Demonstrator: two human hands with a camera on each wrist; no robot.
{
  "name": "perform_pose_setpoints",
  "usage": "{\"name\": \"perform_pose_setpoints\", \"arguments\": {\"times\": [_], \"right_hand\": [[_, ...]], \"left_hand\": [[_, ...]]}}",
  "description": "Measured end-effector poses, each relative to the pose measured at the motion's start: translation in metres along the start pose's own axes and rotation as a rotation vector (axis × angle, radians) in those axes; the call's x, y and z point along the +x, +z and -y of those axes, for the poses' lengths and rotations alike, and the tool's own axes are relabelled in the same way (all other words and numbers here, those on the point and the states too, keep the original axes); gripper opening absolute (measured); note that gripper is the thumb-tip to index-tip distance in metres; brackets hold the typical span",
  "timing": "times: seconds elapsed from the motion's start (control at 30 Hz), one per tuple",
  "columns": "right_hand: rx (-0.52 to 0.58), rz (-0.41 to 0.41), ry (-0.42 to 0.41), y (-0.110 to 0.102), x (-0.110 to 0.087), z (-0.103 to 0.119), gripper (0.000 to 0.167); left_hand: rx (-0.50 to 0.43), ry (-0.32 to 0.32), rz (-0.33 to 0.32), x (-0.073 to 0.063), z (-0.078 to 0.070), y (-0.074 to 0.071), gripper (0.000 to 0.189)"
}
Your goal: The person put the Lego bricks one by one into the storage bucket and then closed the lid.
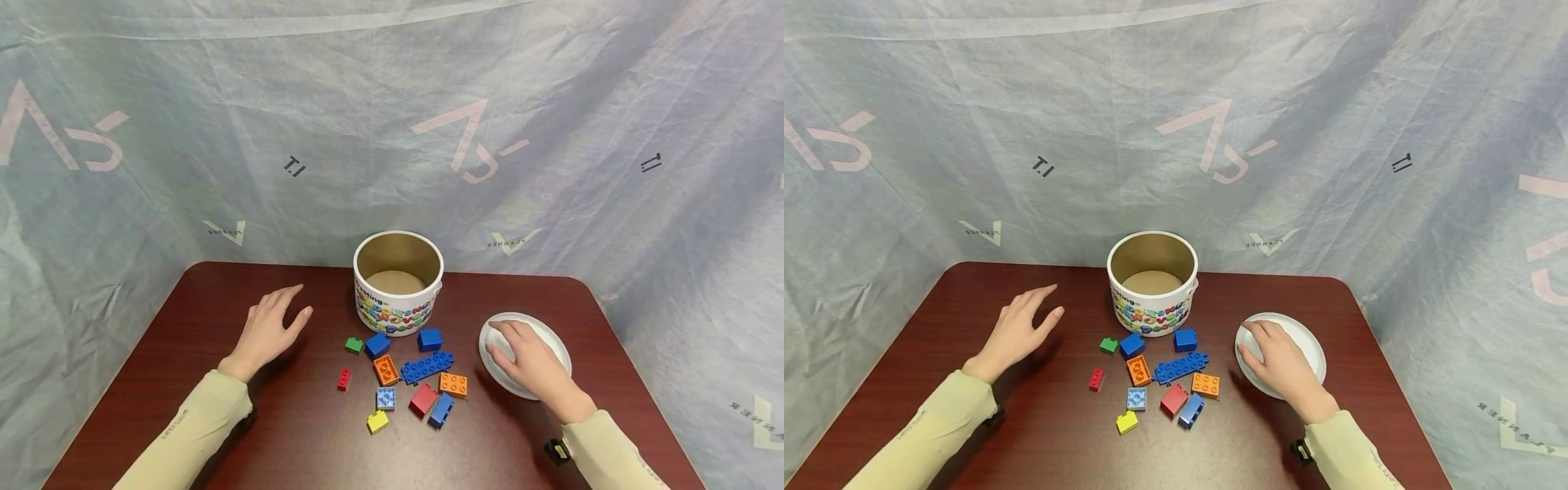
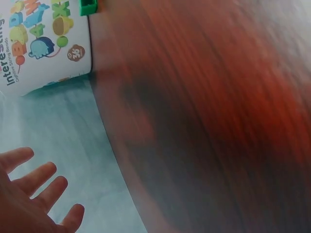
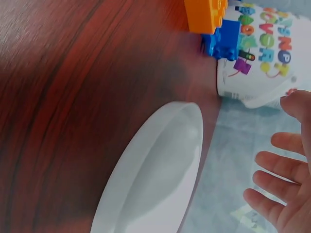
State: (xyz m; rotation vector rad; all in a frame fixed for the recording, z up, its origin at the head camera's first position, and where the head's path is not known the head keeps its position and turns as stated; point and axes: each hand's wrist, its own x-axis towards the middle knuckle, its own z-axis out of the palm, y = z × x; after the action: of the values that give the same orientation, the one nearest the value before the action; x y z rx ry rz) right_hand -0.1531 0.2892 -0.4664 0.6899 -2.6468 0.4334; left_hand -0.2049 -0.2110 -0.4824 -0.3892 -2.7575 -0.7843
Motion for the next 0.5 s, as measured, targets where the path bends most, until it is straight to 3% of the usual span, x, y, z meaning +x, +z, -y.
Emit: {"name": "perform_pose_setpoints", "arguments": {"times": [0.5], "right_hand": [[0.022, 0.087, 0.016, 0.008, 0.012, 0.020, 0.047]], "left_hand": [[-0.160, -0.042, 0.031, 0.013, -0.019, 0.006, 0.065]]}}
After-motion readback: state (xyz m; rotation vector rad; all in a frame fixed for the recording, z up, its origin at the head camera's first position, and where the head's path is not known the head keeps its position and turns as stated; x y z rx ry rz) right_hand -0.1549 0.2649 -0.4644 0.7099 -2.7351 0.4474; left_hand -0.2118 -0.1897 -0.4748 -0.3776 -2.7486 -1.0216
